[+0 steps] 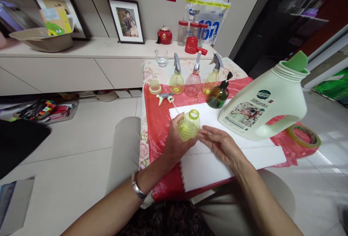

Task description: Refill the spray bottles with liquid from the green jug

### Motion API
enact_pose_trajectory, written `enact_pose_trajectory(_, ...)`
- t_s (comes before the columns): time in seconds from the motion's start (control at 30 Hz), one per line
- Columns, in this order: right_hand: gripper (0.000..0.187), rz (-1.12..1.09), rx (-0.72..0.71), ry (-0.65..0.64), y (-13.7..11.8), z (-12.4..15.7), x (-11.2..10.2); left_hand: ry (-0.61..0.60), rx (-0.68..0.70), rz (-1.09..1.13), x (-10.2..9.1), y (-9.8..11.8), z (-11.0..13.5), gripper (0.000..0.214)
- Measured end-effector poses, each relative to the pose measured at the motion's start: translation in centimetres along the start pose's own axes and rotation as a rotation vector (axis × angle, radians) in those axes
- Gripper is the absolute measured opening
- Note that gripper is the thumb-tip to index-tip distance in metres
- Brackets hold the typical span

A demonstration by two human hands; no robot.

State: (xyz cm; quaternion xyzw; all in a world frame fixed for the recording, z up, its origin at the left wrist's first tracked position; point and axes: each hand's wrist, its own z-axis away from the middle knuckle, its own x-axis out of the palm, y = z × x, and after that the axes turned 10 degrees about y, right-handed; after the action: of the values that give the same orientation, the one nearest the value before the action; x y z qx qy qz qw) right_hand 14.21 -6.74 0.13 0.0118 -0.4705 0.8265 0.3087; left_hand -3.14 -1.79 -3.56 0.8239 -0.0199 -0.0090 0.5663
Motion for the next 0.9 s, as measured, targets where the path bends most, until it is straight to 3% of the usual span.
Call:
enact_pose_trajectory(0.17, 0.047, 0.049, -0.086, -0.017, -0.1, -0.5, 0.1, 0.001, 0.01, -0.006, -0.1, 0.0, 0.0, 0.082)
enact_pose_trajectory(0.3, 0.055, 0.156, -0.246, -0.021, -0.8, -1.1, -0.4, -0.013, -0.014, -0.019, -0.2, -0.1, 0.0, 0.084)
enact_pose_trajectory(0.43, 0.057, 0.422, -0.421, -0.006, -1.4, -1.8, -1.4, -0.006, -0.026, -0.024, -0.2, -0.2, 0.0, 0.086)
enact_pose_trajectory(0.6, 0.032, 0.842, -0.672, -0.022, -1.0, -1.8, -1.6, -0.001, -0.019, -0.045, -0.2, -0.3, -0.1, 0.086)
enact_pose_trajectory(0.7, 0.033, 0.999, -0.802, -0.068, -0.3, -1.2, -1.4, 0.003, -0.008, -0.044, -0.2, -0.3, 0.0, 0.086)
enact_pose_trajectory(0.9, 0.03, 1.173, -0.9, -0.199, 0.4, -0.7, -1.5, 0.013, -0.033, -0.041, -0.2, -0.2, 0.1, 0.086)
